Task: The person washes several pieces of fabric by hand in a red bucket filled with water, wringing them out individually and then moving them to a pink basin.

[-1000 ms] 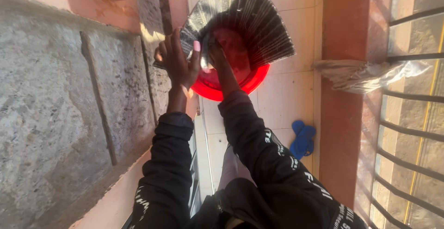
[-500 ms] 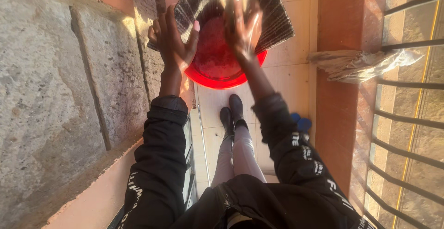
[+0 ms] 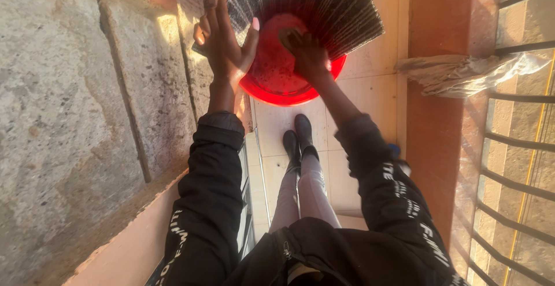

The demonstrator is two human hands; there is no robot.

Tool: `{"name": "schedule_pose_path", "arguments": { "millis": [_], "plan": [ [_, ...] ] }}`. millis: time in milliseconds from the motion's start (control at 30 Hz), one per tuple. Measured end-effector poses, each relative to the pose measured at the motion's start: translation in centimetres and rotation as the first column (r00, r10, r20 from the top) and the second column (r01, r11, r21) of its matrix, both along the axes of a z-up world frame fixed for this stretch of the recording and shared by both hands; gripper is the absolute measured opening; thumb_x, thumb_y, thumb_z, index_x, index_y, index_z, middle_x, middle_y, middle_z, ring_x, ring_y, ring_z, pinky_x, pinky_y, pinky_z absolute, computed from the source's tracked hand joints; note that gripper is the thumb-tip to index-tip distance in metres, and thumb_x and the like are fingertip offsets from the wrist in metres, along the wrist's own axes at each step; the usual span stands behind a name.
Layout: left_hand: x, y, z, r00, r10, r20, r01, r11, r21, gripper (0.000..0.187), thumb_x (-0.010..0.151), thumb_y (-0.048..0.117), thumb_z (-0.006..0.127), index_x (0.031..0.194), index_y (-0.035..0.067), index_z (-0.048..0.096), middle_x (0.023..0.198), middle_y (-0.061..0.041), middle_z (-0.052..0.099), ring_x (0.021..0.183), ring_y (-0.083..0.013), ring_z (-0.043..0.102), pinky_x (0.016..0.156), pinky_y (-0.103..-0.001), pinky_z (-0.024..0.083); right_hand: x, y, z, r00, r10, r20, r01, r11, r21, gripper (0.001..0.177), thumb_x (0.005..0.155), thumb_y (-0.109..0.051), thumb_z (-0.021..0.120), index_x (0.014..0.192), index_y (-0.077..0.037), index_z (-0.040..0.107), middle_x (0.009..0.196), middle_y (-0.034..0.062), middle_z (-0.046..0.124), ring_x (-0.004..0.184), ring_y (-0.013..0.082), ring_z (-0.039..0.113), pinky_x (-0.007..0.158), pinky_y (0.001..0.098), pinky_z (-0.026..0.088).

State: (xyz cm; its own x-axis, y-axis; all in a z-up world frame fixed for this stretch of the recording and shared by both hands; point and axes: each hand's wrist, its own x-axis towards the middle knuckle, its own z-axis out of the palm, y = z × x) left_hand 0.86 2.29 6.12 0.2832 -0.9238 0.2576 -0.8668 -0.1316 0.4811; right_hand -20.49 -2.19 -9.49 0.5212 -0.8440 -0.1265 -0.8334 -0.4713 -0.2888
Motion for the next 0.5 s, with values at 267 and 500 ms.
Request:
{"name": "schedule_pose_path", "arguments": {
  "millis": [267, 500],
  "plan": [
    [-0.5, 0.4, -0.8, 1.000, -0.021, 0.022, 0.022, 0.999, -0.050, 0.081, 0.106, 0.060, 0.061, 0.157, 0.004, 0.034, 0.148, -0.015, 0.051, 0.141, -0.0377, 0.044, 0.119, -0.062, 0.028, 0.3, -0.3, 11.0, 0.725, -0.110, 0.680, 0.374, 0.892, -0.254, 0.072, 0.105, -0.013, 0.064, 0.165, -0.014, 0.024, 0.156, 0.0205, 0.048, 0.112, 0.0390, 0.062, 0.087, 0.0461, 0.060],
    [-0.4, 0.7, -1.2, 0.998, -0.008, -0.068, 0.008, 1.000, 0.006, 0.083, 0.102, 0.059, 0.063, 0.160, 0.007, 0.032, 0.156, -0.016, 0.045, 0.149, -0.0372, 0.034, 0.120, -0.063, 0.026, 6.3, -2.1, -3.3, 0.901, -0.147, 0.407, 0.180, 0.983, -0.042, 0.059, 0.100, -0.031, 0.066, 0.150, -0.009, 0.046, 0.140, 0.0295, 0.059, 0.108, 0.0381, 0.068, 0.089, 0.0432, 0.058]
  ]
}}
